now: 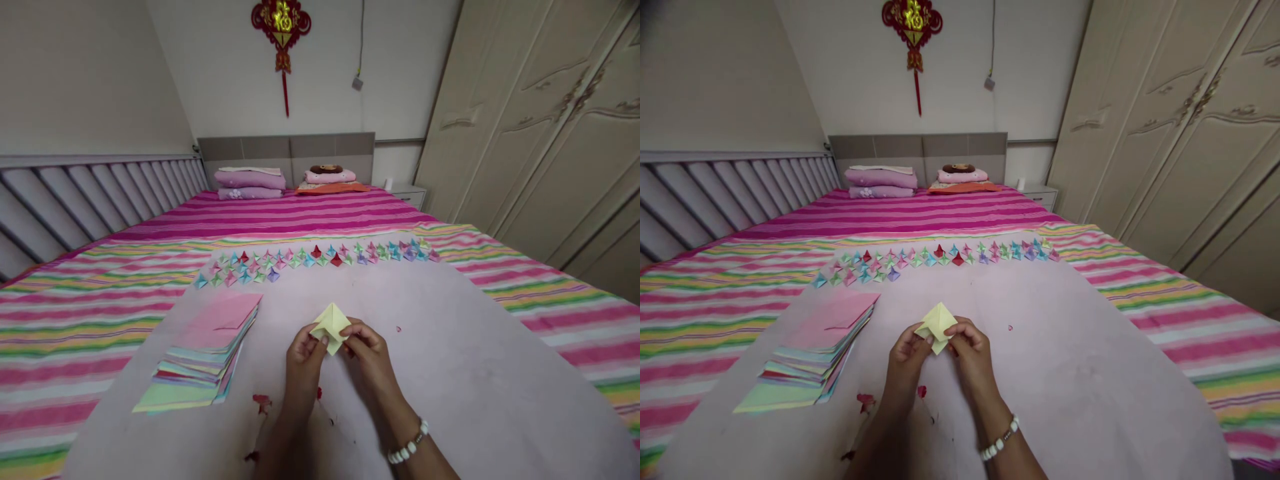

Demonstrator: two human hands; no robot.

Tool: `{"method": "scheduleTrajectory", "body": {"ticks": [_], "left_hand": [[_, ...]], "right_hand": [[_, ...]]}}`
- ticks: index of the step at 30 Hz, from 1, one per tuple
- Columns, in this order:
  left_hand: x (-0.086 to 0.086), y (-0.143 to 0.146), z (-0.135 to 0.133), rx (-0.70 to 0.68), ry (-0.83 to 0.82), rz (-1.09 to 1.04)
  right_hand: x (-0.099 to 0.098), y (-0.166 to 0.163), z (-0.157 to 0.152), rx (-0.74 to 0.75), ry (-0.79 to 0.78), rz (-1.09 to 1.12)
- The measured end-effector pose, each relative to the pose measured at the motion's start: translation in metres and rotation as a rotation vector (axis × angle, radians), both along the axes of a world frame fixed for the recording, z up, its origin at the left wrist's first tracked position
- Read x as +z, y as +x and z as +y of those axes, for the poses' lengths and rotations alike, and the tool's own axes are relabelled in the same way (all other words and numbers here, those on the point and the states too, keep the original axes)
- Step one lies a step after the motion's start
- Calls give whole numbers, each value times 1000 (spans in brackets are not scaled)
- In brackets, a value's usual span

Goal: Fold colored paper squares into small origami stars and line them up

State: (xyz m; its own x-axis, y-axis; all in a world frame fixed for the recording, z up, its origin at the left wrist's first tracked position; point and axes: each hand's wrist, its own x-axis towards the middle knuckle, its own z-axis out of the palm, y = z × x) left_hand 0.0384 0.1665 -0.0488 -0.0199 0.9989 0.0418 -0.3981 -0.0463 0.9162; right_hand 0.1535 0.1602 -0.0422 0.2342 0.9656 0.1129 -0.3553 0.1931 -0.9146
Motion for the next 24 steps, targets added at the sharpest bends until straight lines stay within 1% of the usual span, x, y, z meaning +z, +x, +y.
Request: {"method": "scheduleTrajectory", "body": {"ticks": [4,6,12,18,20,22,24], "left_hand": [[-4,-1,0,8,-35,10],[-7,0,0,11,-22,2],[-7,1,0,-2,-30,1],[1,3,-3,-31,-31,0],[2,4,-5,-26,-20,12],[3,6,-6,17,0,21],[4,6,-7,41,27,31]], "right_hand": [[0,1,0,-9,-77,-35],[0,2,0,-4,-81,-76],[-2,8,4,4,94,-200],[-3,12,5,-95,122,-404],[-2,12,5,-64,120,-385],[0,12,4,8,109,-333],[1,12,3,44,92,-308]]}}
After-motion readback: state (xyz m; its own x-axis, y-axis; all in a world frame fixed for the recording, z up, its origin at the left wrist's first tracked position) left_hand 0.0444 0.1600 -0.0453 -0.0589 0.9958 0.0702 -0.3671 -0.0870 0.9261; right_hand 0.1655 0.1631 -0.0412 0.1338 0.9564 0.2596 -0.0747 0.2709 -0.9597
